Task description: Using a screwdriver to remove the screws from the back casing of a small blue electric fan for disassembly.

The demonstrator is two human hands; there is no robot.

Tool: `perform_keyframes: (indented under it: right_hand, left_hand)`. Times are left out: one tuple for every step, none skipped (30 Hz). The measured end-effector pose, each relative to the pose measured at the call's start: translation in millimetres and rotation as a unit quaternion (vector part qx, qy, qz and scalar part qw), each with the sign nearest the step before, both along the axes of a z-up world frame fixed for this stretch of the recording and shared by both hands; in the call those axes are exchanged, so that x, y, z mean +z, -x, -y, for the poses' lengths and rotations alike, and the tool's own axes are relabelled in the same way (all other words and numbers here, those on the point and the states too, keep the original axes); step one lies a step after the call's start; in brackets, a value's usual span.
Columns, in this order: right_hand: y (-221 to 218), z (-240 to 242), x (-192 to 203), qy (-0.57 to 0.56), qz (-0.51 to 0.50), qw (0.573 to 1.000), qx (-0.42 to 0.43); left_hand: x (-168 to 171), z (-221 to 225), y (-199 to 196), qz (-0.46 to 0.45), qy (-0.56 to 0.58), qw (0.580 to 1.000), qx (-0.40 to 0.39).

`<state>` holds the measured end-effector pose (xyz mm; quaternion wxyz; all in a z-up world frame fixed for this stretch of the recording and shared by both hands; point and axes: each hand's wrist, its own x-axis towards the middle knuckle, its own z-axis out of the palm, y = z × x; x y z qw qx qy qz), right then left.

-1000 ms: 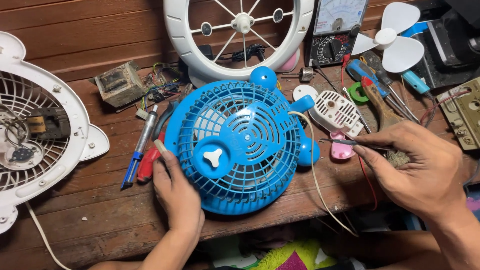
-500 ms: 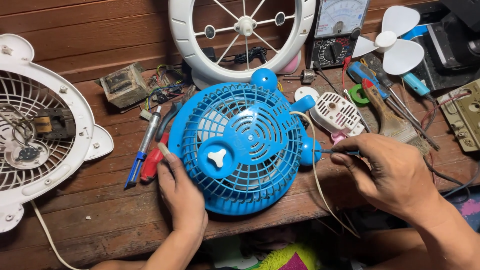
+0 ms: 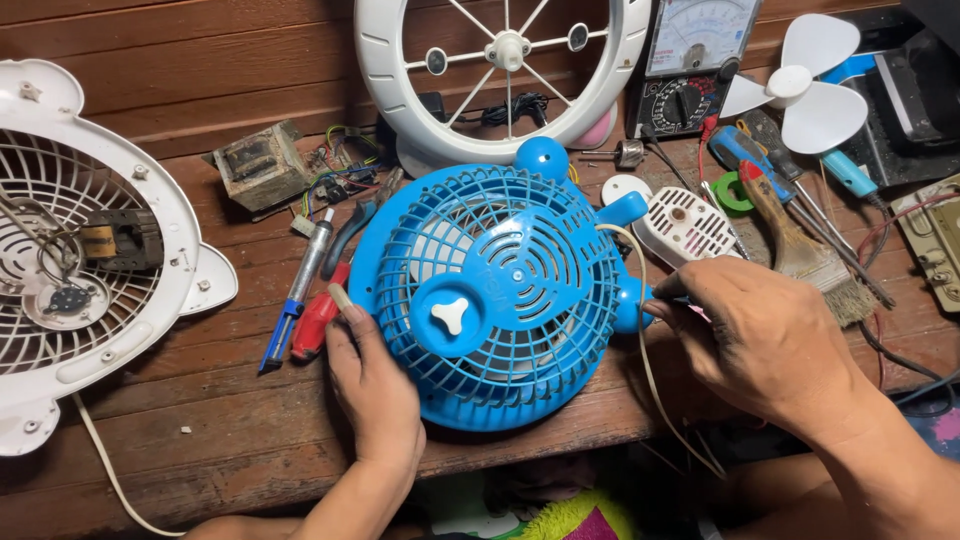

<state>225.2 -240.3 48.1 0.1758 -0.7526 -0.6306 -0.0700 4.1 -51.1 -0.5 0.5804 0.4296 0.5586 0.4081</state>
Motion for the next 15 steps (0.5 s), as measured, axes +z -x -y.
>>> perform_keyframes:
  right_hand:
    - [0.2, -0.3, 0.9, 0.001, 0.000, 1.000, 0.001]
    - [0.5, -0.6, 1.9, 0.007, 0.007, 1.000, -0.010]
    - [0.7, -1.1, 2.8, 0.014, 0.015, 1.000, -0.020]
    - [0.4, 0.2, 1.4, 0.014, 0.015, 1.000, -0.020]
    - [-0.1, 1.6, 0.1, 0.025, 0.028, 0.999, -0.034]
    - [-0.6, 3.0, -1.1, 0.036, 0.041, 0.997, -0.049]
    - [1.7, 2.2, 0.4, 0.037, 0.041, 0.997, -0.048]
    - [4.0, 1.5, 2.0, 0.042, 0.077, 0.994, -0.059]
    - [6.2, 1.1, 3.8, 0.048, 0.113, 0.990, -0.070]
    - [7.3, 1.5, 2.5, 0.049, 0.113, 0.990, -0.070]
    - [8.6, 1.8, 1.5, 0.053, 0.186, 0.976, -0.103]
    - [10.3, 2.1, 0.7, 0.056, 0.258, 0.955, -0.136]
    - [8.9, 1.3, 1.6, 0.055, 0.259, 0.955, -0.134]
    - [7.7, 0.5, 2.6, 0.074, 0.242, 0.959, -0.130]
    - [6.9, -0.8, 3.0, 0.092, 0.223, 0.962, -0.125]
  left_hand:
    - [-0.7, 0.0, 0.3, 0.000, 0.001, 1.000, 0.001]
    - [-1.5, -0.1, 0.5, -0.007, -0.004, 1.000, 0.000]
    - [-2.2, -0.3, 0.8, -0.014, -0.010, 1.000, -0.001]
    - [-3.8, -0.8, 1.2, -0.014, -0.009, 1.000, 0.000]
    - [-5.4, -1.1, 1.6, -0.011, -0.017, 1.000, -0.004]
    - [-7.0, -1.3, 1.9, -0.007, -0.025, 1.000, -0.007]
    - [-6.5, -1.2, 2.4, -0.007, -0.024, 1.000, -0.006]
    - [-5.9, -1.1, 2.9, -0.024, -0.021, 0.999, -0.010]
    - [-5.3, -0.9, 3.1, -0.041, -0.017, 0.999, -0.014]
    - [-3.2, -0.6, 2.5, -0.041, -0.016, 0.999, -0.013]
    - [-1.0, -0.3, 2.2, -0.055, -0.007, 0.998, -0.007]
    - [1.3, -0.1, 2.3, -0.070, 0.003, 0.998, -0.002]
    - [-0.4, -0.4, 2.4, -0.068, 0.002, 0.998, 0.000]
    - [-2.2, -0.7, 2.7, -0.068, -0.005, 0.998, -0.004]
    - [-3.9, -1.0, 3.9, -0.068, -0.012, 0.998, -0.007]
